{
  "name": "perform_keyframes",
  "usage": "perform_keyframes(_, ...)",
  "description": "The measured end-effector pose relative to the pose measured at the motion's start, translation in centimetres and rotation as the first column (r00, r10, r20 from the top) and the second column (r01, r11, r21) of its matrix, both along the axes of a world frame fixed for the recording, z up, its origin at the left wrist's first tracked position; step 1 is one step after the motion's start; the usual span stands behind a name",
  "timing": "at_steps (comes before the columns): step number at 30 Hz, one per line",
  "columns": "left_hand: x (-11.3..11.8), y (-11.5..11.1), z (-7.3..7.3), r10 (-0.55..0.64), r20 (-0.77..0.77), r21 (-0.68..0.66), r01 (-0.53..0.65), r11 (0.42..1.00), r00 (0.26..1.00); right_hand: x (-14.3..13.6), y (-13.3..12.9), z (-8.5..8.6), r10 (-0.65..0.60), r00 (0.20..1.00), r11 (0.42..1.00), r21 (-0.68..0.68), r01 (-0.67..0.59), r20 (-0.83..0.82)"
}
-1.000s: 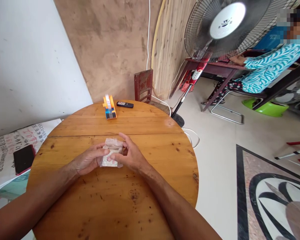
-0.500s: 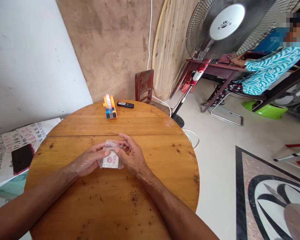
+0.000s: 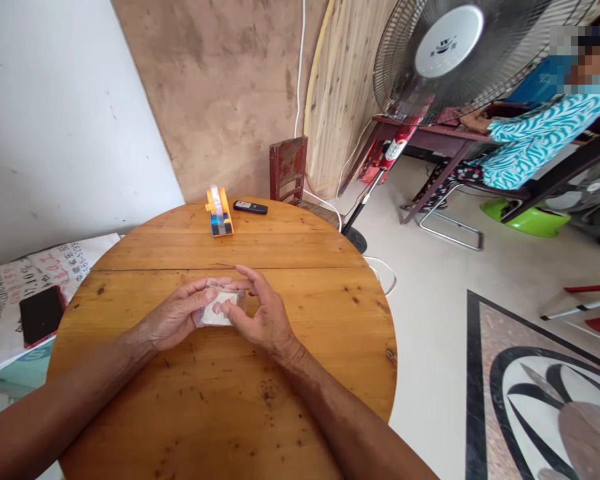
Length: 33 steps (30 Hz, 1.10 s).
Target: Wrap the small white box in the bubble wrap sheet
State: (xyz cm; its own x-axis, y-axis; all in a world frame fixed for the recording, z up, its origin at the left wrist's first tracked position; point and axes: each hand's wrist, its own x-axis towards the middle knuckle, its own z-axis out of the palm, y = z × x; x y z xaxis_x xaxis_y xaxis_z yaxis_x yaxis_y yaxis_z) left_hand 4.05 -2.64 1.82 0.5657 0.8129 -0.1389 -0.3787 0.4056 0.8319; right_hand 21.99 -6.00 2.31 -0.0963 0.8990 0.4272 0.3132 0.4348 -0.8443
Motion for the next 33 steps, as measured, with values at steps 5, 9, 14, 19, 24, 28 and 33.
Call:
perform_keyframes(5, -0.1, -0.2, 0.4, -0.050, -0.052, 0.037, 0.052, 0.998, 0.997, 0.1, 0.1, 0.1, -0.028, 0.998, 0.999, -0.033, 0.026, -0.048)
perform_keyframes(9, -0.2, -0.3, 0.2, -0.097, -0.110, 0.124, 0.111, 0.986, 0.989, -0.1, 0.3, 0.3, -0.051, 0.992, 0.998, -0.043, 0.046, -0.117)
perform_keyframes(14, -0.4, -0.3, -1.0, -0.083, -0.185, 0.165, 0.115, 0.980, 0.979, -0.1, 0.5, 0.5, -0.014, 0.963, 0.992, -0.121, -0.020, -0.268)
perform_keyframes(19, 0.1, -0.6, -1.2, -0.057, -0.187, 0.200, 0.095, 0.975, 0.981, -0.1, 0.5, 0.5, -0.029, 0.941, 0.989, -0.145, -0.022, -0.338)
perform_keyframes(24, 0.4, -0.9, -0.9, -0.021, -0.272, 0.225, 0.085, 0.971, 0.962, -0.1, 0.5, 0.6, -0.025, 0.927, 0.986, -0.160, -0.038, -0.374)
perform_keyframes(28, 0.2, -0.7, -1.1, 0.000, -0.390, 0.302, 0.128, 0.945, 0.921, 0.0, 0.7, 0.4, -0.010, 0.934, 0.980, -0.191, -0.062, -0.358)
perform_keyframes(33, -0.4, 0.0, -1.1, 0.244, -0.578, 0.539, 0.139, 0.831, 0.779, -0.1, 0.8, 0.0, -0.006, 0.967, 0.988, -0.148, -0.033, -0.256)
